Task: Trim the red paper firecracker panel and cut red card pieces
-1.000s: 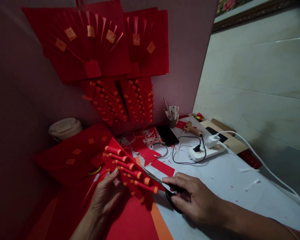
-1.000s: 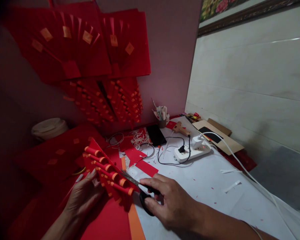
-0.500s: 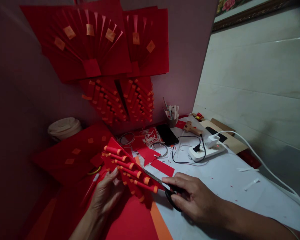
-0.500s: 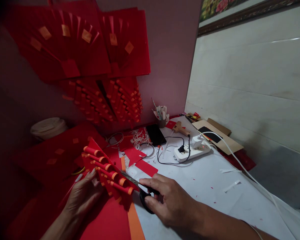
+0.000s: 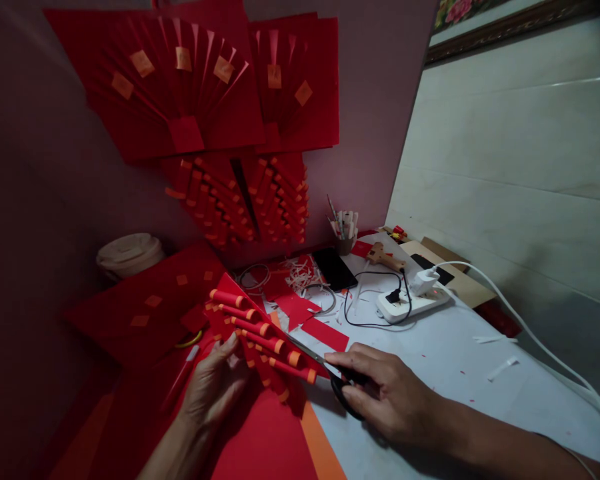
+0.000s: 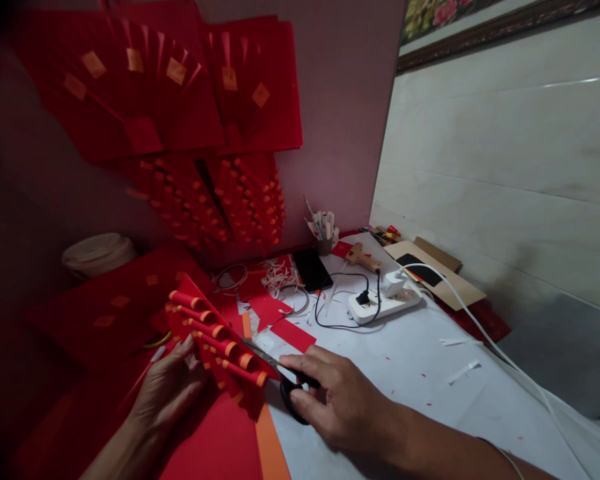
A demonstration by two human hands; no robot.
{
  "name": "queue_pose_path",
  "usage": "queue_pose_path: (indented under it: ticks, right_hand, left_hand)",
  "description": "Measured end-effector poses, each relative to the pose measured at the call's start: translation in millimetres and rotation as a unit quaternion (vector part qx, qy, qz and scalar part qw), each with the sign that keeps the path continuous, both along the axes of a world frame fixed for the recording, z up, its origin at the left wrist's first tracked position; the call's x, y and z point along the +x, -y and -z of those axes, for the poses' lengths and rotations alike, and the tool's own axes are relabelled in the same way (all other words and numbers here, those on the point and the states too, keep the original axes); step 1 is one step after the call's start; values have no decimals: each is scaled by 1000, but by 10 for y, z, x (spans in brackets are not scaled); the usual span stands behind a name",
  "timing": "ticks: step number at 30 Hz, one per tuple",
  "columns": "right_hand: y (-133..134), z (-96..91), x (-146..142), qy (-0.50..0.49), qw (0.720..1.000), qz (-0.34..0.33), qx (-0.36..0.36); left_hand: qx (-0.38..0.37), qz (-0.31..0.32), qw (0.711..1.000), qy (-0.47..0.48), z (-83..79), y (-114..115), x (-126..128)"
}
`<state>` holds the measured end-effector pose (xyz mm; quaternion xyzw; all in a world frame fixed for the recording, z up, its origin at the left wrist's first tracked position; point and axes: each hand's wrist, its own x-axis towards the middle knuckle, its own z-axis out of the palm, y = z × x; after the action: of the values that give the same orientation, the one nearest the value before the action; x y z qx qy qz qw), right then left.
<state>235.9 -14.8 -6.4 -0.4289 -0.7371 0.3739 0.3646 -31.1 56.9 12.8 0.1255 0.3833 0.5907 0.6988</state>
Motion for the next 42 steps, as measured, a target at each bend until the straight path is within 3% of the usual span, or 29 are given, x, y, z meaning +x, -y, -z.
queue_pose_path:
  ticks: [21, 31, 42]
  right_hand:
    - [11, -4, -22, 10, 1000, 11, 26]
    - [-3, -156, -7, -55, 994, 6, -98]
    - [10, -191, 26, -12, 998, -9, -63]
  left_hand:
    - [-5, -8, 1000, 8, -22, 34, -5]
    - [-5, -18, 1000, 21, -34, 22, 10]
    - [4, -6, 1000, 22, 12, 7, -20]
